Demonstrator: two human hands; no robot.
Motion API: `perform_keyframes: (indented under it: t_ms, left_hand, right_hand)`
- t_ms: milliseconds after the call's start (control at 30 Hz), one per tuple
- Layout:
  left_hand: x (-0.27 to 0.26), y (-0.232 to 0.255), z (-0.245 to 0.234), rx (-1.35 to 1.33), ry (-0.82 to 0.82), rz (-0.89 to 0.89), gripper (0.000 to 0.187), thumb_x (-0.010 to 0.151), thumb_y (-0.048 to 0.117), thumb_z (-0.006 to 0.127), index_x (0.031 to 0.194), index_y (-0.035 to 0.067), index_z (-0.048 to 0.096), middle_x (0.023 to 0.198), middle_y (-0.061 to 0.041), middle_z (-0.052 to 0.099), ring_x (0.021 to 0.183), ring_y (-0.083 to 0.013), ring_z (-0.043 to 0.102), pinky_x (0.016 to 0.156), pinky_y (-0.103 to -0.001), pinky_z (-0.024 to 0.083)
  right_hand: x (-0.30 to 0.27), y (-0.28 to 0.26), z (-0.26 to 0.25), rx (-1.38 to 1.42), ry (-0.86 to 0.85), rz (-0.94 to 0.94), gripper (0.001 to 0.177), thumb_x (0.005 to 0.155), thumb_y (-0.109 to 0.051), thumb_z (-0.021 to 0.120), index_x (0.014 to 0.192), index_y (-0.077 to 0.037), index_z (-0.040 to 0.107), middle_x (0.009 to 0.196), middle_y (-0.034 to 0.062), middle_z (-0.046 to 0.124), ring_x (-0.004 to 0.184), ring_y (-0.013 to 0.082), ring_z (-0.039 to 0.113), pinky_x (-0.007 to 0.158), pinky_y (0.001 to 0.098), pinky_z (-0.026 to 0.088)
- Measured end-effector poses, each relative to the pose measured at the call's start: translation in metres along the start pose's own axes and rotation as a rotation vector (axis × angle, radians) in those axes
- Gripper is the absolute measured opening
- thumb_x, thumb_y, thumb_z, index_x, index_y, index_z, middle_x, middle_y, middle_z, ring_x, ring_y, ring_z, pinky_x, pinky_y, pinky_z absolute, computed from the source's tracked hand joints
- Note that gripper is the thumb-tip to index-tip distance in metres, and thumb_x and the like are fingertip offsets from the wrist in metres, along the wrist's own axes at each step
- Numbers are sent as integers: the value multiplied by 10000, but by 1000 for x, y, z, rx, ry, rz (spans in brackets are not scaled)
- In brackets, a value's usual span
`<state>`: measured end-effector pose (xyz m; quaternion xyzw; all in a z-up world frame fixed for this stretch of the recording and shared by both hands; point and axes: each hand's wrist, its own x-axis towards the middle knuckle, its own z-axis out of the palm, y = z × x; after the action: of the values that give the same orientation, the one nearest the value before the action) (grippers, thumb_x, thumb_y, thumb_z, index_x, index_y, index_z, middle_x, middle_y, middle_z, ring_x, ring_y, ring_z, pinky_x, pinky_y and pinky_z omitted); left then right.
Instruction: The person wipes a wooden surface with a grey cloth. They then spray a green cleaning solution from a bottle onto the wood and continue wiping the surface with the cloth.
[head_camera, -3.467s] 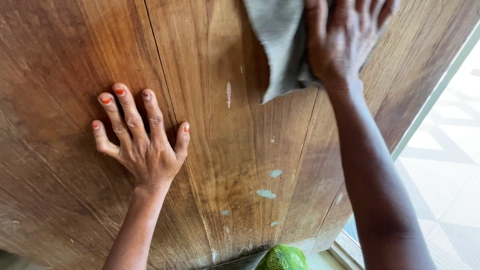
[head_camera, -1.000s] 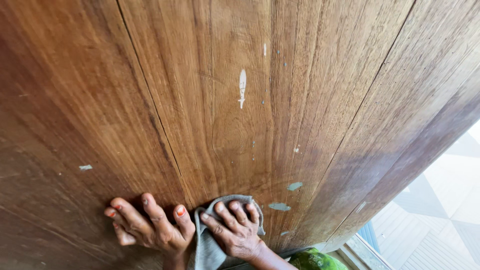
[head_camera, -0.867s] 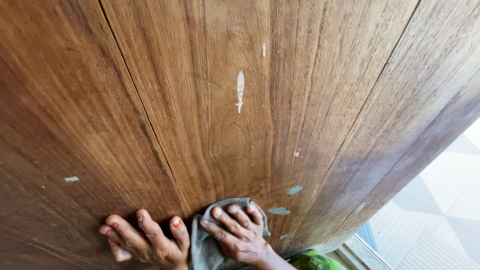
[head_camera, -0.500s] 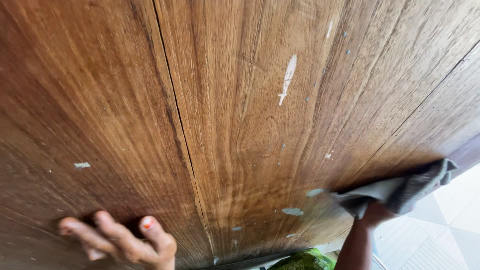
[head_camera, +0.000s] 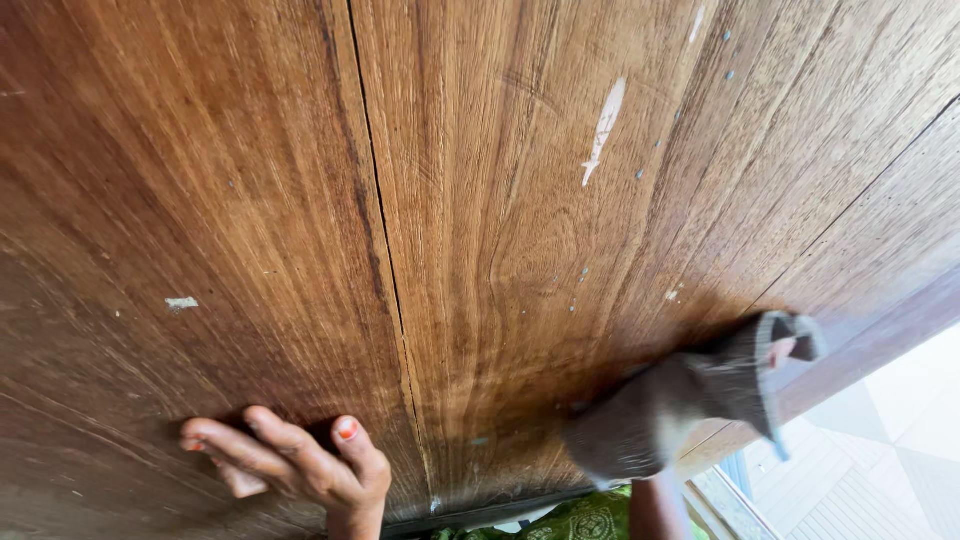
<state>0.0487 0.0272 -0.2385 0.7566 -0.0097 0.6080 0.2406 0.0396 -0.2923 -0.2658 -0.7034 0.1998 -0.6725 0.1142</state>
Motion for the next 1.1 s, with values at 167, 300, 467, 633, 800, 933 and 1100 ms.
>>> perform_keyframes:
  t_ms: [167,300,467,633,800,933,1100]
  left_hand:
    - [-9,0,5,10,31,56,662,1137,486,342,1676,123,223,1719,-276,96,1628,-439,73,1271,-571,122]
    - [-11,1,3,15,45,63,661,1138,492,357,1665,101,271,1707,-291,132,1624,-456,117,1302,-602,153]
    - [-8,0,6,7,71,91,665,1121,487,368,1649,93,282,1703,-291,145,1615,-447,115,1278,-588,136]
    - [-9,-3,3,-18,35,98,654,1144,470,369,1667,95,258,1711,-291,112,1628,-442,70,1301,-581,121]
    - [-7,-1,6,-20,59,103,655,1129,470,360,1667,115,248,1725,-252,109,1633,-403,51,1286,-563,110]
    - [-7,1,3,-29,40,93,653,1141,467,365,1679,120,239,1730,-243,95,1643,-392,33,1288,-550,103]
    - [-5,0,2,-29,47,97,648,1140,463,369,1673,119,238,1729,-249,101,1639,-404,54,1279,-544,108]
  right_hand:
    - [-74,-86,-16,185,-226,-389,340,883,-263,631,1201,-158,692,1351,208,559,1237,408,470,1069,621,331]
    - [-115,-118,-40,429,-502,-761,497,864,-351,653,1356,-295,704,1440,2,616,1369,251,473,1170,516,226]
    - [-82,-99,-41,457,-458,-684,498,849,-336,704,1346,-306,715,1446,14,573,1322,239,472,1179,493,237]
    - [-16,-17,-20,331,-89,-294,524,998,-194,436,1480,-8,523,1618,272,364,1535,498,267,1273,662,136]
    - [34,106,-6,107,64,237,517,1056,-284,451,1521,-65,499,1641,229,319,1582,448,206,1285,619,97]
    - [45,142,-1,48,86,356,489,1026,-293,493,1470,-92,533,1588,229,359,1528,445,252,1258,628,131]
    - [40,113,8,12,83,307,453,990,-305,544,1405,-125,577,1523,230,409,1460,442,309,1224,640,173]
